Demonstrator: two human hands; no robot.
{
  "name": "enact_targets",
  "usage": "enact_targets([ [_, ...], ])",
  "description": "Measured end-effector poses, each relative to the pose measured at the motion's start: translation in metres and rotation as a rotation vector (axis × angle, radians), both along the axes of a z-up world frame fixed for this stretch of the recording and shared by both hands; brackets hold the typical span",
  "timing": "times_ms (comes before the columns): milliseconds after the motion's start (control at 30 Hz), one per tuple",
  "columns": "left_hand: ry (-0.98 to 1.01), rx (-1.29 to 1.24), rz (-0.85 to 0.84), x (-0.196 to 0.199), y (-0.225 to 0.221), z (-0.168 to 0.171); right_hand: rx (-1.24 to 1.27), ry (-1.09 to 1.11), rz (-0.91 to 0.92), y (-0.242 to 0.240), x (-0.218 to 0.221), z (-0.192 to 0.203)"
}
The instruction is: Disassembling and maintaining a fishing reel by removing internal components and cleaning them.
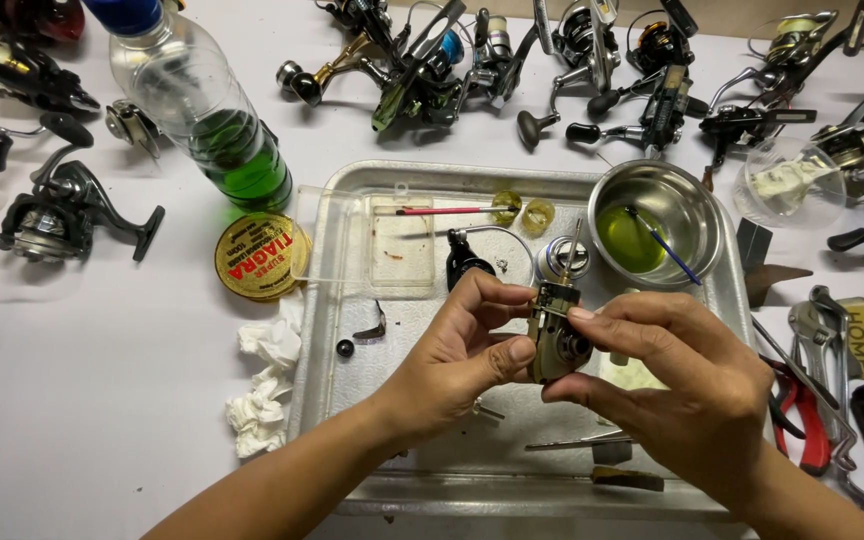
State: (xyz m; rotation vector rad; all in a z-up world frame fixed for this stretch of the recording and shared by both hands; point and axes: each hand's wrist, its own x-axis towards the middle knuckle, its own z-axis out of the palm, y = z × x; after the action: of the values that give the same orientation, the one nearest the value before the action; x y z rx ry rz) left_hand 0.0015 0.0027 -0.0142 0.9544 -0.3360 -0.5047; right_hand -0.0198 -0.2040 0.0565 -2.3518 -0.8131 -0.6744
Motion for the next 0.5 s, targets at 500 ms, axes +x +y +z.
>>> enact_targets([
  [500, -0.039, -0.094, 0.026, -0.0011, -0.0010, 0.0015, -0.021, -0.114, 0.011, -0.0032, -0.0006, -0.0047],
])
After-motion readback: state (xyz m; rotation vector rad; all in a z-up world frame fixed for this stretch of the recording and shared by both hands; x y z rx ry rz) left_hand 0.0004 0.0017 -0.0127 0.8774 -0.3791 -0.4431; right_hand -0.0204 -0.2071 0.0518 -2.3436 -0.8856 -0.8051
